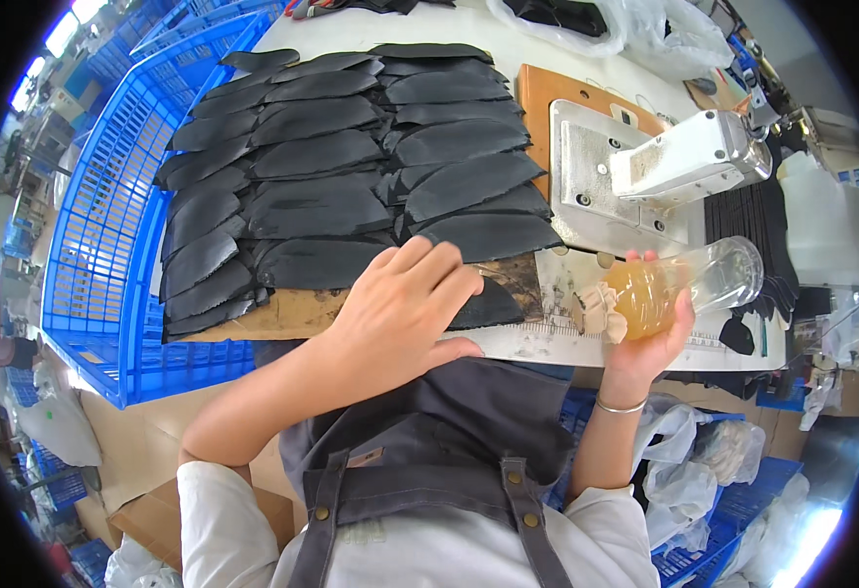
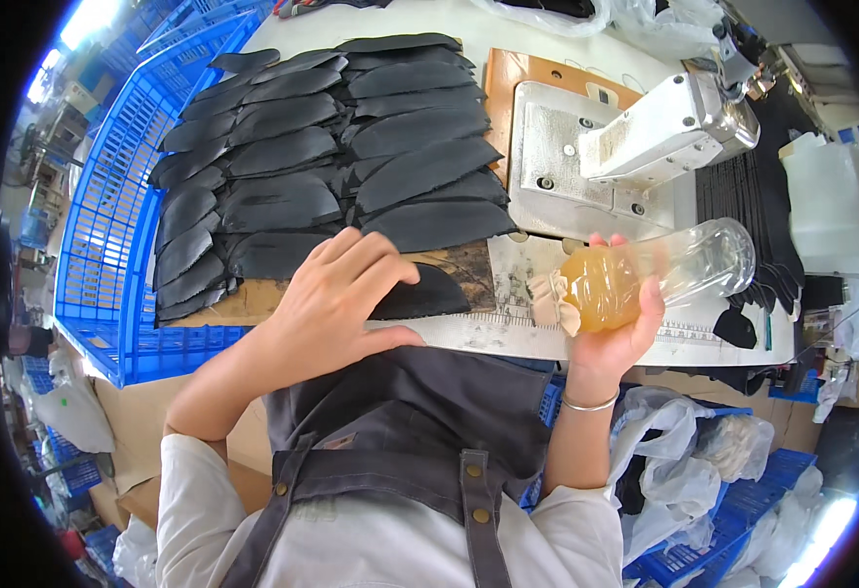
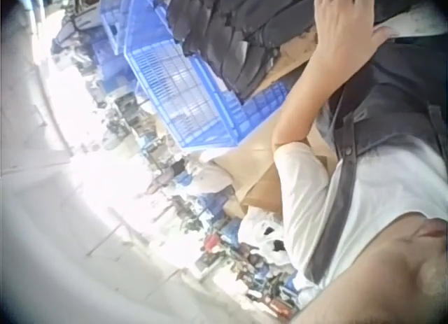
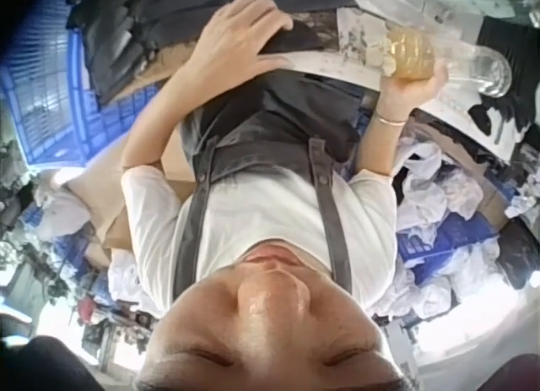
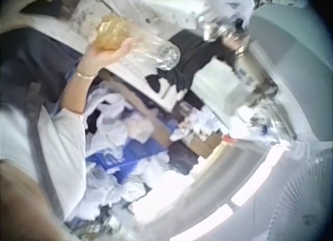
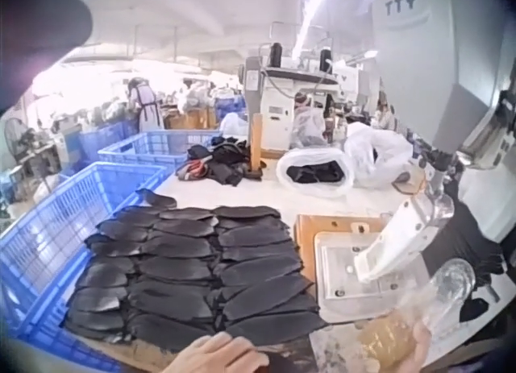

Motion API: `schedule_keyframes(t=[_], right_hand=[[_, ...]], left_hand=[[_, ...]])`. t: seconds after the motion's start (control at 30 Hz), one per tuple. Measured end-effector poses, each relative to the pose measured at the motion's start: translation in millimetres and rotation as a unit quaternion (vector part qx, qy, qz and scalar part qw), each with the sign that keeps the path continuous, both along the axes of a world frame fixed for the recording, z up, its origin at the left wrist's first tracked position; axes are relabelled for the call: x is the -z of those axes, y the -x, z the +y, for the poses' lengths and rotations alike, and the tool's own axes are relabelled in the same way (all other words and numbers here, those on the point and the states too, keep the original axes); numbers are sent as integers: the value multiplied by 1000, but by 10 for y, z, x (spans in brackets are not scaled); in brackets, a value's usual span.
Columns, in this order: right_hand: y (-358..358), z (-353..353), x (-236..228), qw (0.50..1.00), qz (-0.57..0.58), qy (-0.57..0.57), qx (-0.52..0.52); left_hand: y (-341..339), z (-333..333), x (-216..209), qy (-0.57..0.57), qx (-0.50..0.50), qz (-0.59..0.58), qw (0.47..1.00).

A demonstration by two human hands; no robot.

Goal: Applying glue to shoe components and stacking them.

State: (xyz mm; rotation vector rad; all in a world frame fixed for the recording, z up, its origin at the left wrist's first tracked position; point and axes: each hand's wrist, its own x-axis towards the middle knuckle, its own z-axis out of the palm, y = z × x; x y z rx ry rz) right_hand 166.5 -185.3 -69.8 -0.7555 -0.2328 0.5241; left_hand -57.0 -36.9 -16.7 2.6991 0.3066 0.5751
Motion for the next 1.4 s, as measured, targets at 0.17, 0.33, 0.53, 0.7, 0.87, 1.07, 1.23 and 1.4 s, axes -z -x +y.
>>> schedule_keyframes(t=[0.17, 0.33, 0.53, 0.7, 0.87, 1.07, 1.23, 1.4], right_hand=[[-4, -16, 12, 999, -25, -11, -27], [-16, -35, 1, 999, -27, -12, -23], [19, -9, -5, 994, -63, -48, -75], [47, -11, -9, 980, -150, -41, -126], [57, -32, -53, 986, -139, -14, -90], [54, -15, -33, 986, -145, 4, -85], [11, -50, 8, 983, -136, -31, -120], [-45, -76, 68, 978, -118, -72, -154]], left_hand=[[-134, 56, 0, 43, 16, 49, 998], [-155, 121, 14, 85, 18, 54, 995], [-105, 112, 32, 138, -21, 4, 990], [142, 166, 10, 189, -156, -102, 964], [685, 302, -159, 369, -303, -373, 795], [935, 710, -354, 134, -365, -424, 818], [543, 968, -23, 42, -317, -200, 926], [430, 1048, 97, 35, -256, -17, 966]])
